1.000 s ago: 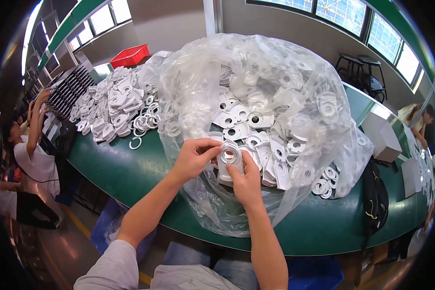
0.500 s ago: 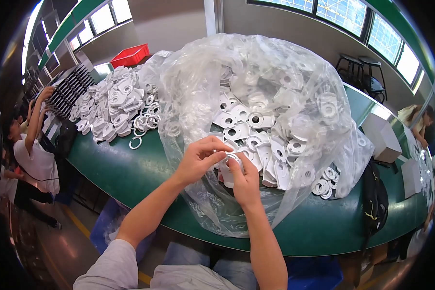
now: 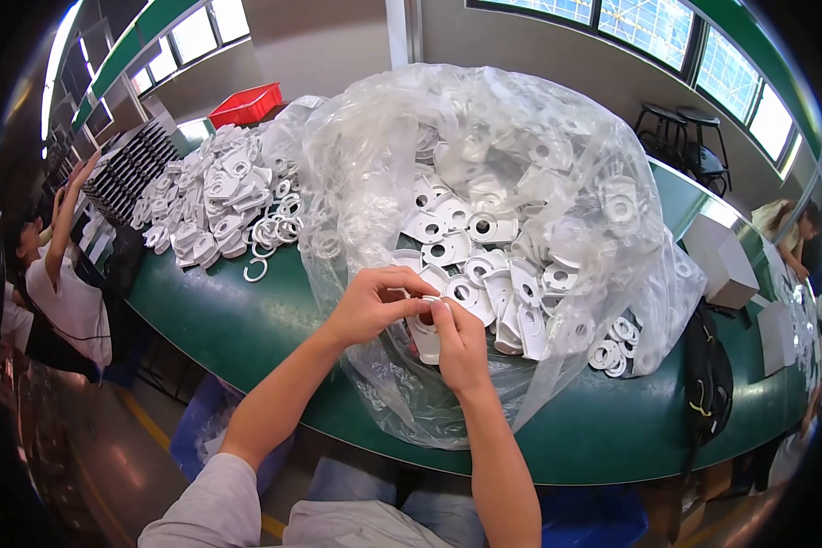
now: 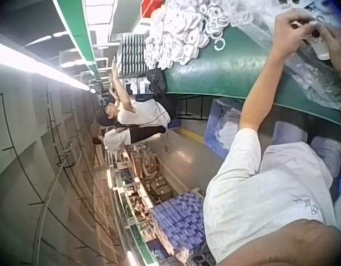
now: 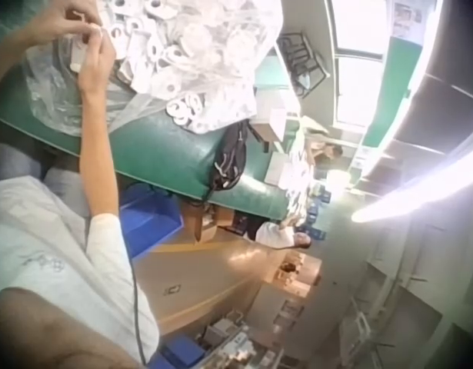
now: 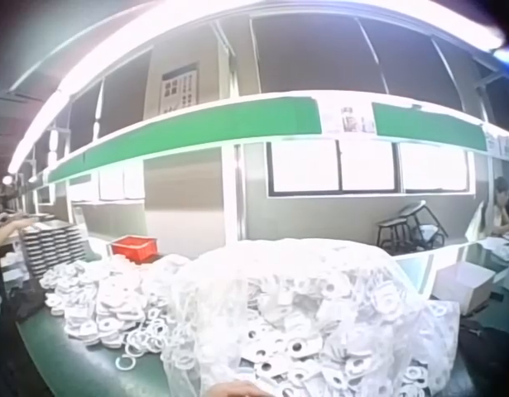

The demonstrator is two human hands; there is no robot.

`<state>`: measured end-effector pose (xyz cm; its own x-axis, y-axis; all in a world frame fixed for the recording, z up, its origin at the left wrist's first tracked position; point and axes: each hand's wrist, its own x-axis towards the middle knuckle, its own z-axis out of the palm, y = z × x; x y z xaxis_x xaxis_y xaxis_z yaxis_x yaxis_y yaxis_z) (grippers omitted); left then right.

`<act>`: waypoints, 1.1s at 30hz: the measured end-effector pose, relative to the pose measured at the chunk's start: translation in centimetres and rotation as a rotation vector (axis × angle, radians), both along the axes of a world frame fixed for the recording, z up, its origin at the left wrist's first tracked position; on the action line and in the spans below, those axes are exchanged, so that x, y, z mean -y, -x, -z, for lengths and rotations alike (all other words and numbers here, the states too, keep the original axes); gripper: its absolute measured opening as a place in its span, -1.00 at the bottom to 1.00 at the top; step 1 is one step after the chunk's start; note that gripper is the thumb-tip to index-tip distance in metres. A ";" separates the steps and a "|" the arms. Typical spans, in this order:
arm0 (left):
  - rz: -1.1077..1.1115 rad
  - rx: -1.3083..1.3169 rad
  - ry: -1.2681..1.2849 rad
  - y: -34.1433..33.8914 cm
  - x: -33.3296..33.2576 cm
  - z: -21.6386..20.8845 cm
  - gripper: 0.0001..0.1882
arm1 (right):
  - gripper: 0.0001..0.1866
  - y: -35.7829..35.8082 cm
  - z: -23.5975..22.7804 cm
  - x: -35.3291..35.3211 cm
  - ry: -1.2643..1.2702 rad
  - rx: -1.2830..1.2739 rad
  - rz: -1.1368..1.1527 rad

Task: The worker is sorting and stacking small white circular plastic parts from a large bag on a green workbench.

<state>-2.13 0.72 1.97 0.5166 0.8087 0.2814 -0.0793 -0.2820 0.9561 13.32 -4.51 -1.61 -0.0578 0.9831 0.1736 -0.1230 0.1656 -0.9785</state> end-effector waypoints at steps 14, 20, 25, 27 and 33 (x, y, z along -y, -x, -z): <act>-0.204 -0.068 -0.135 -1.0 0.9 0.7 -0.93 | -0.61 0.5 -1.0 0.5 0.092 -0.011 0.108; -0.129 -0.100 -0.174 0.1 0.2 -0.2 -0.90 | -0.74 0.0 -1.7 0.6 -0.055 0.052 0.118; -0.104 -0.047 -0.408 0.3 0.7 -1.0 -0.81 | -0.85 -0.2 -2.3 0.7 -0.322 0.388 0.252; -0.099 -0.038 -0.476 0.3 0.6 -1.0 -0.79 | -0.84 -0.6 -2.5 0.6 -0.407 0.439 0.304; -0.095 -0.044 -0.556 0.5 0.8 -1.7 -0.75 | -0.86 -0.9 -3.2 0.8 -0.519 0.457 0.332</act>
<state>-2.63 -0.04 3.62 0.4695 0.5884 0.6583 0.0075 -0.7482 0.6634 14.23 -5.36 1.62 0.0492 0.7602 0.6479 0.4119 0.5755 -0.7065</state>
